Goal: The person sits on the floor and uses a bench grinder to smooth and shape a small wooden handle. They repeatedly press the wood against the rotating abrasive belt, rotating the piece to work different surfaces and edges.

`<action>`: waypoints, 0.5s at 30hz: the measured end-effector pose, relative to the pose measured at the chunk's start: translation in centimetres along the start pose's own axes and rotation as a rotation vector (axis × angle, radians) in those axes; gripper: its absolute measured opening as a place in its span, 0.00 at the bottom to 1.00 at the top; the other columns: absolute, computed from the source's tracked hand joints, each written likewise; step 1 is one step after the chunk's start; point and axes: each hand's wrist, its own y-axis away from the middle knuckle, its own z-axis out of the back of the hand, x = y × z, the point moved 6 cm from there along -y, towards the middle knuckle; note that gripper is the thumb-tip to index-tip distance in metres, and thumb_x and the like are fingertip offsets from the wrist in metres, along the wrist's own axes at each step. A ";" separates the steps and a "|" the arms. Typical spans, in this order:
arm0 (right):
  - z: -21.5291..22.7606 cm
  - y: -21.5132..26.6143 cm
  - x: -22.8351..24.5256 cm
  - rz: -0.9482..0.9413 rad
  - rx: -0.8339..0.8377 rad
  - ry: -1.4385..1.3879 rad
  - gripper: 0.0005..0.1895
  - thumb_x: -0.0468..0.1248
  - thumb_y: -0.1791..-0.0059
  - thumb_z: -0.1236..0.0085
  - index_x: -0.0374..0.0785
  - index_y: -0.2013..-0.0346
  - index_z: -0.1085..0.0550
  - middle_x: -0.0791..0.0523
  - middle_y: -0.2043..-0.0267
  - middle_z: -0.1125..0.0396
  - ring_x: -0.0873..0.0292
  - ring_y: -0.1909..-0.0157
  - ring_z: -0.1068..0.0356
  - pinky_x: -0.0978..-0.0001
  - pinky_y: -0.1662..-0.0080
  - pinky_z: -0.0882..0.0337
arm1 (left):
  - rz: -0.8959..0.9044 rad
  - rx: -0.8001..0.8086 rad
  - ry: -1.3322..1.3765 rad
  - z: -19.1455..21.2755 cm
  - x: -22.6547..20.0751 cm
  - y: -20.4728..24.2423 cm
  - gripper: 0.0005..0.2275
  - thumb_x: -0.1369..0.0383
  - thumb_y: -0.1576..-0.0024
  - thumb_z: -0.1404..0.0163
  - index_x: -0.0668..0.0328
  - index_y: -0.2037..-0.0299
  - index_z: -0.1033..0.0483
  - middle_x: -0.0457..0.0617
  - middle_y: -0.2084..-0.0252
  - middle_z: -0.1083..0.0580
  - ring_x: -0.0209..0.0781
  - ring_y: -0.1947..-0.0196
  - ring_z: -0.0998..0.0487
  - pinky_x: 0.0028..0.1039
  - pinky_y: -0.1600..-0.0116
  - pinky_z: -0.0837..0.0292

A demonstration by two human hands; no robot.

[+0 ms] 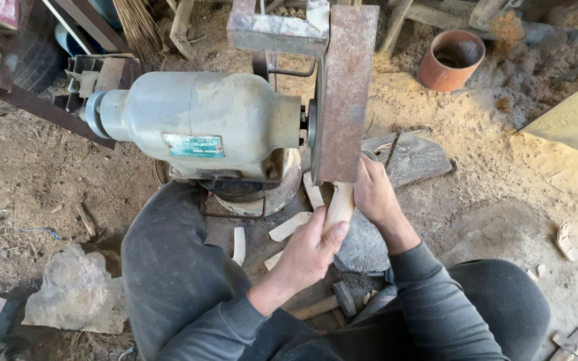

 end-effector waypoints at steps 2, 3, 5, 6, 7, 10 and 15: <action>-0.4 0.7 0.4 0.083 -0.061 0.102 0.17 0.36 0.42 0.66 0.27 0.57 0.28 0.45 0.65 0.27 0.52 0.65 0.24 0.61 0.59 0.25 | -0.021 0.015 -0.059 0.8 0.0 0.0 0.24 0.49 0.34 0.61 0.67 0.44 0.33 0.42 0.74 0.30 0.29 0.82 0.32 0.23 0.79 0.33; -0.7 1.2 0.6 0.126 -0.089 0.154 0.16 0.35 0.43 0.65 0.27 0.54 0.29 0.45 0.64 0.27 0.52 0.64 0.24 0.61 0.59 0.25 | -0.007 0.006 -0.040 1.3 0.1 0.3 0.24 0.50 0.35 0.60 0.66 0.44 0.31 0.42 0.75 0.31 0.28 0.82 0.32 0.22 0.78 0.34; -0.9 2.2 1.2 0.191 -0.161 0.208 0.15 0.34 0.43 0.64 0.26 0.55 0.29 0.44 0.61 0.27 0.48 0.62 0.25 0.58 0.57 0.26 | 0.017 -0.015 -0.004 2.5 0.1 0.5 0.24 0.50 0.36 0.56 0.66 0.46 0.27 0.41 0.77 0.32 0.27 0.81 0.33 0.21 0.77 0.36; -1.0 2.7 1.5 0.225 -0.198 0.233 0.15 0.34 0.43 0.63 0.26 0.55 0.29 0.43 0.60 0.27 0.46 0.60 0.25 0.57 0.56 0.26 | 0.003 -0.019 -0.025 3.1 0.0 0.5 0.23 0.50 0.36 0.55 0.65 0.47 0.26 0.41 0.78 0.32 0.26 0.81 0.33 0.20 0.76 0.36; -1.1 2.8 1.3 0.153 -0.208 0.198 0.15 0.35 0.43 0.64 0.26 0.55 0.29 0.43 0.59 0.27 0.47 0.59 0.25 0.58 0.55 0.27 | -0.010 -0.023 -0.047 3.6 -0.2 0.5 0.22 0.51 0.36 0.55 0.65 0.49 0.25 0.40 0.78 0.32 0.26 0.80 0.33 0.20 0.75 0.36; -1.6 3.2 1.1 -0.001 -0.238 0.077 0.18 0.37 0.41 0.67 0.28 0.53 0.29 0.45 0.58 0.27 0.50 0.56 0.25 0.59 0.52 0.28 | 0.027 -0.015 0.007 4.4 -0.3 0.4 0.20 0.52 0.36 0.53 0.65 0.51 0.23 0.39 0.80 0.35 0.26 0.80 0.37 0.21 0.75 0.40; -2.2 3.9 2.0 -0.075 -0.270 -0.081 0.21 0.42 0.40 0.68 0.29 0.49 0.29 0.46 0.55 0.27 0.53 0.53 0.27 0.62 0.48 0.30 | 0.096 -0.034 -0.038 5.9 -0.2 0.5 0.21 0.53 0.39 0.52 0.62 0.46 0.22 0.39 0.82 0.38 0.28 0.83 0.39 0.24 0.77 0.42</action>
